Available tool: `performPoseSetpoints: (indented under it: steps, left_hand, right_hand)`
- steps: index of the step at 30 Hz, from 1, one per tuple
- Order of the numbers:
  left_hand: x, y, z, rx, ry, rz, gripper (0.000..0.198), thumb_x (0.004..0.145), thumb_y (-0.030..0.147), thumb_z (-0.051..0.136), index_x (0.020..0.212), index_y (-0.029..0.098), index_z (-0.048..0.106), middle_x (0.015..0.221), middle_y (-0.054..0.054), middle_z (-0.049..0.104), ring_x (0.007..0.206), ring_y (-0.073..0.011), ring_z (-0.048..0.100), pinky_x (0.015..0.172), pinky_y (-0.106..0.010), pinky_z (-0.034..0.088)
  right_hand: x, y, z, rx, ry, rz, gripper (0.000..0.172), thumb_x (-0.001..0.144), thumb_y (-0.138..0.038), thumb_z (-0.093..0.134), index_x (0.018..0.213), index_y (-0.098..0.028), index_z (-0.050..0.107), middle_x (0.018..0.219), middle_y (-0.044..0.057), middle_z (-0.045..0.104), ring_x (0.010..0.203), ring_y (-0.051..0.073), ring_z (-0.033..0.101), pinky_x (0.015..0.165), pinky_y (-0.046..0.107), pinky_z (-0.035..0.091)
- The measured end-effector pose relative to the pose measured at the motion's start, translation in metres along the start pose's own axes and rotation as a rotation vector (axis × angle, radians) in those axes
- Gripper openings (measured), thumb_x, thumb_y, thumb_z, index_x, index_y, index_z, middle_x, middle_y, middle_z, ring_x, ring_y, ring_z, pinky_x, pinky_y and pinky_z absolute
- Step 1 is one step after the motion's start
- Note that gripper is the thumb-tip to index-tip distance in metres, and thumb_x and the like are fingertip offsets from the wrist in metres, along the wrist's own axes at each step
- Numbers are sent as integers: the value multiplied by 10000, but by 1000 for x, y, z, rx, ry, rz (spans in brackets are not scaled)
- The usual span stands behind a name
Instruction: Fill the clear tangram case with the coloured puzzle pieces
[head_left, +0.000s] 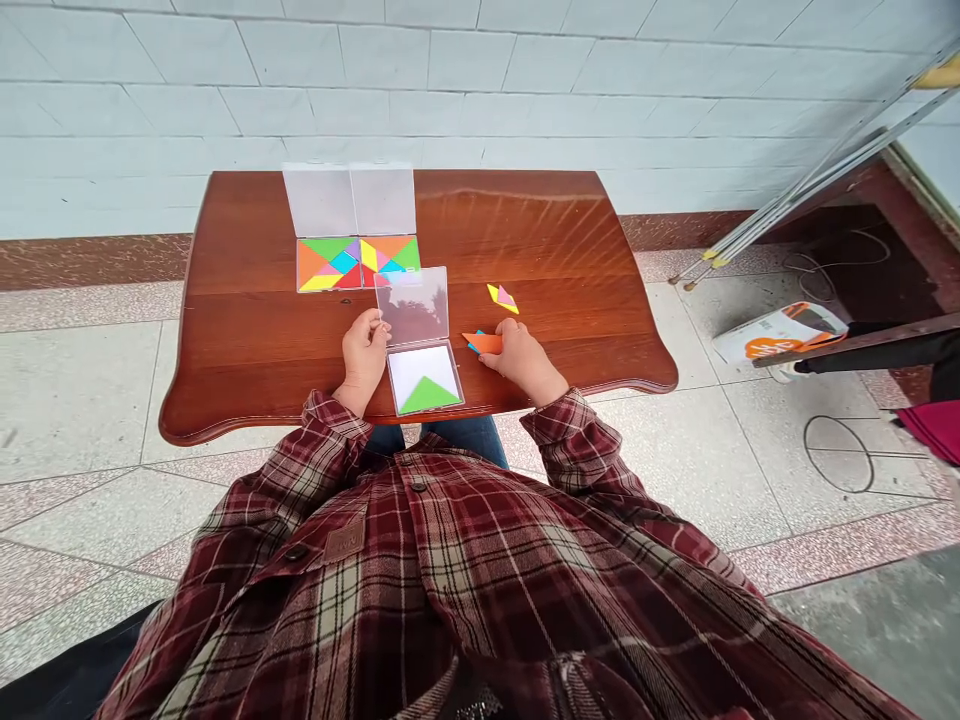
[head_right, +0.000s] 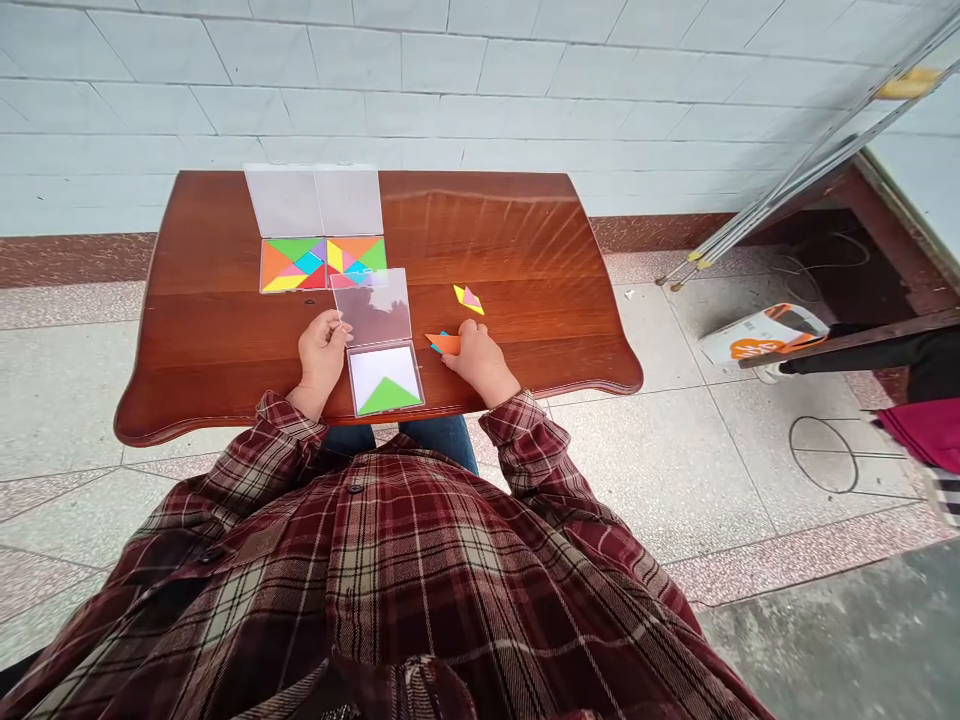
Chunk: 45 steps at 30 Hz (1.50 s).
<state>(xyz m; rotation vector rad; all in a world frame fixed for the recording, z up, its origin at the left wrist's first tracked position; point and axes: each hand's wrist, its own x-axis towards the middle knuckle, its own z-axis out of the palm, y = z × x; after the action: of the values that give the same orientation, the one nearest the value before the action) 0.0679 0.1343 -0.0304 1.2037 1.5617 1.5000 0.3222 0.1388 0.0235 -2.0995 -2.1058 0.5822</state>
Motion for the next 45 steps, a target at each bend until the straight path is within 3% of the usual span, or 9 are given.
performPoseSetpoints:
  steps: [10, 15, 19, 21, 25, 31, 37, 45]
  left_hand:
    - [0, 6, -2, 18, -6, -15, 205, 771, 137, 508, 958, 179, 583, 763, 18, 643, 675, -76, 614, 698, -227, 541]
    - [1, 5, -2, 38, -11, -1, 218, 764, 127, 507, 962, 177, 584, 767, 21, 650, 641, -68, 603, 696, -224, 530]
    - [2, 5, -2, 49, -9, -2, 215, 773, 137, 503, 968, 180, 585, 762, 19, 649, 634, -69, 599, 682, -220, 528]
    - [2, 6, -1, 59, -6, 3, 220, 772, 139, 501, 971, 182, 585, 768, 18, 650, 636, -71, 601, 684, -221, 530]
    - [3, 4, -1, 79, -20, 20, 221, 780, 152, 489, 976, 190, 582, 778, 15, 649, 650, -72, 605, 687, -219, 532]
    - [3, 0, -1, 78, -15, 43, 210, 789, 170, 491, 978, 192, 578, 774, 14, 646, 639, -68, 598, 679, -216, 534]
    - [3, 2, 0, 73, -10, 37, 216, 788, 150, 489, 980, 189, 579, 777, 11, 648, 661, -79, 610, 676, -219, 534]
    - [2, 3, 0, 84, -12, 43, 209, 801, 141, 494, 984, 189, 582, 773, 15, 646, 674, -79, 610, 679, -217, 532]
  right_hand:
    - [-4, 1, -3, 47, -5, -33, 501, 729, -275, 711, 1169, -151, 505, 1122, 142, 603, 963, 247, 593, 815, 352, 455]
    - [-1, 7, -4, 106, -32, -64, 309, 736, -243, 661, 1019, -170, 562, 885, 47, 629, 778, 189, 563, 713, 302, 420]
    - [-7, 8, -7, 236, 4, -113, 97, 767, -244, 576, 843, -183, 563, 689, -25, 525, 643, 138, 470, 642, 269, 373]
    - [-14, 3, -9, 331, 42, -169, 86, 795, -262, 535, 831, -186, 555, 669, -35, 489, 635, 128, 455, 634, 260, 368]
    - [-29, -16, -10, 435, 72, -247, 180, 816, -257, 492, 974, -191, 547, 677, -43, 478, 627, 123, 456, 625, 248, 368]
    - [-40, -43, 4, 325, 5, -288, 252, 819, -224, 465, 1059, -182, 528, 733, -19, 526, 635, 143, 482, 635, 260, 373]
    - [-44, -51, 9, 151, 39, -281, 225, 831, -179, 432, 1032, -177, 534, 939, 82, 602, 801, 203, 558, 666, 281, 402]
    - [-47, -63, 12, -8, 10, -264, 284, 881, -154, 407, 1141, -149, 523, 1113, 149, 584, 870, 230, 586, 701, 312, 455]
